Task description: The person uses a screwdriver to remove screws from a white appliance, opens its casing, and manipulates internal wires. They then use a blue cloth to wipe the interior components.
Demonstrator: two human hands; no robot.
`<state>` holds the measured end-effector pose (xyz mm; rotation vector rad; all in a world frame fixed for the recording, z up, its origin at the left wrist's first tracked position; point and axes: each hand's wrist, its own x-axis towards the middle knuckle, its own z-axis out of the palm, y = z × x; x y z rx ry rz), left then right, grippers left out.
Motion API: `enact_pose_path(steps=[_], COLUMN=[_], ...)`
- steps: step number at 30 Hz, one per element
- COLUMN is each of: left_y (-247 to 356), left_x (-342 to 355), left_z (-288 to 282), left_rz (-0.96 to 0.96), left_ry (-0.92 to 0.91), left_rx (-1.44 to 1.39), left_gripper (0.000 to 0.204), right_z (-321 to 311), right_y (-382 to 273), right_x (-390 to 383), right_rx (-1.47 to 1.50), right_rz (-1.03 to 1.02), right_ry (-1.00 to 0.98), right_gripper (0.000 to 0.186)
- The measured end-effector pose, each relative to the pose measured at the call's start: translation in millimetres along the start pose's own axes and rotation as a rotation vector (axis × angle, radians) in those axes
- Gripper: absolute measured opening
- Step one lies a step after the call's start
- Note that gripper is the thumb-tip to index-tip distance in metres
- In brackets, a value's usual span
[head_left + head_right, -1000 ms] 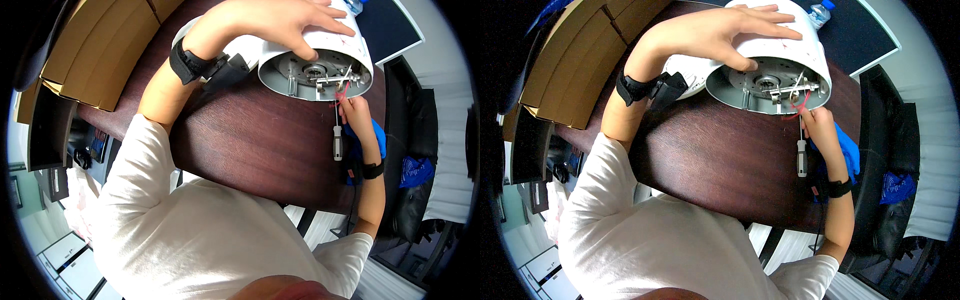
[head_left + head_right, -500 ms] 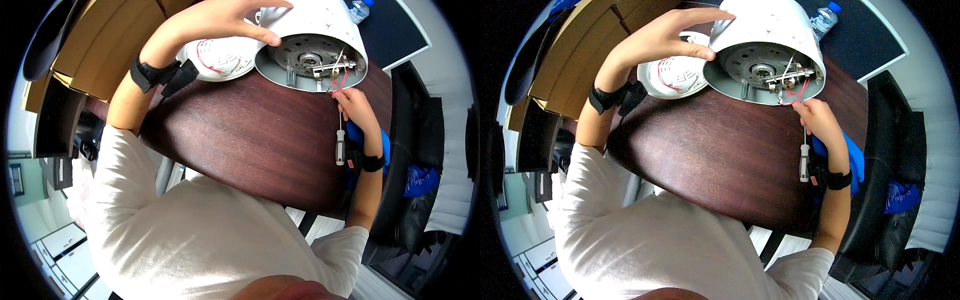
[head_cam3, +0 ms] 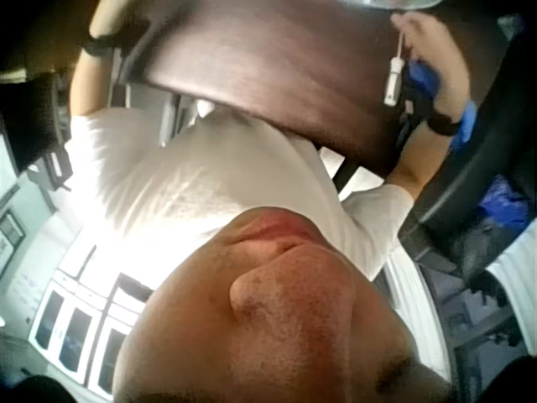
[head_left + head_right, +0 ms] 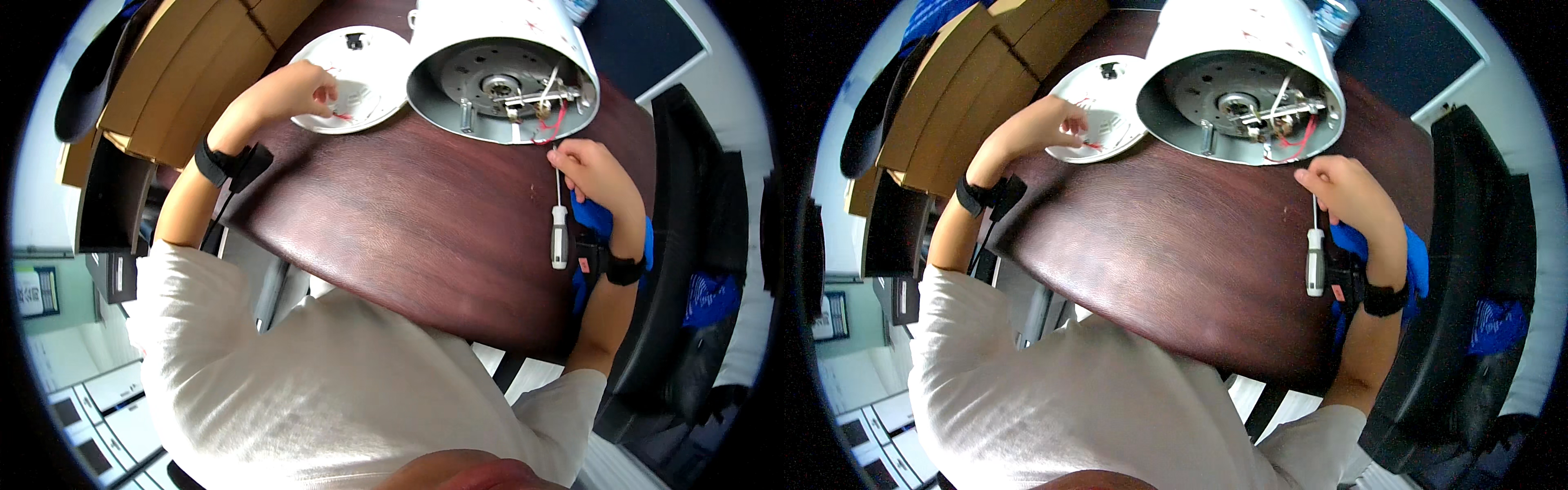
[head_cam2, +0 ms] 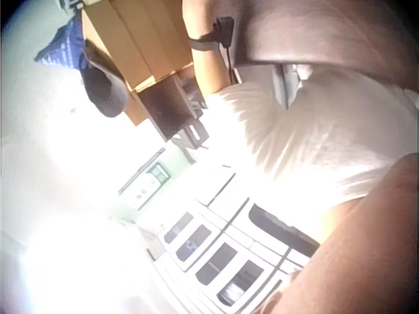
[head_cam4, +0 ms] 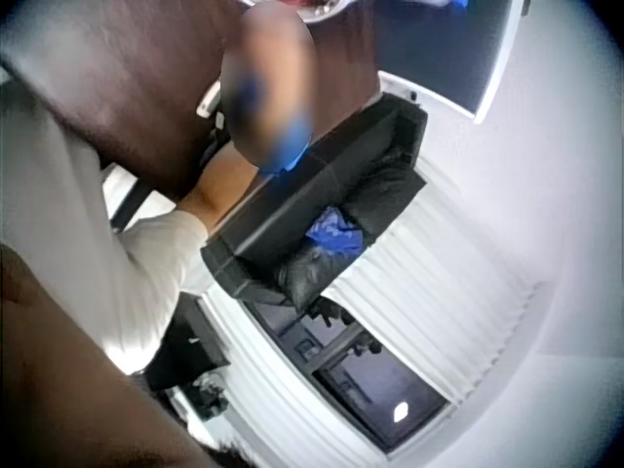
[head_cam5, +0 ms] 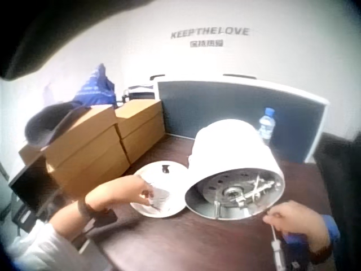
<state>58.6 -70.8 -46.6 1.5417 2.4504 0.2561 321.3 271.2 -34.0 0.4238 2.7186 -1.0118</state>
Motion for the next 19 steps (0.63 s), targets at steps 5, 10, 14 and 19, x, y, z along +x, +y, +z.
enact_pose_path(steps=[5,10,14,19], left_y=[9,7,17,6], left_x=[2,4,8,9], left_z=[7,10,8,15], left_rz=[-0.086,-0.116,-0.134,-0.138], left_ry=[-0.028,-0.034,-0.062,-0.118], left_rx=[-0.001,-0.076,-0.075,0.000], left_gripper=[0.019,0.015,0.019,0.026], right_z=[-2,-5,1,1], right_y=[-7,0,14,12], right_x=[0,6,16,15], right_rx=[-0.024,-0.063,0.031,-0.072], right_rz=[0.085,0.089,0.073,0.088], right_ry=[0.013,0.006,0.001,-0.036], right_gripper=[0.032,0.034,0.038,0.040])
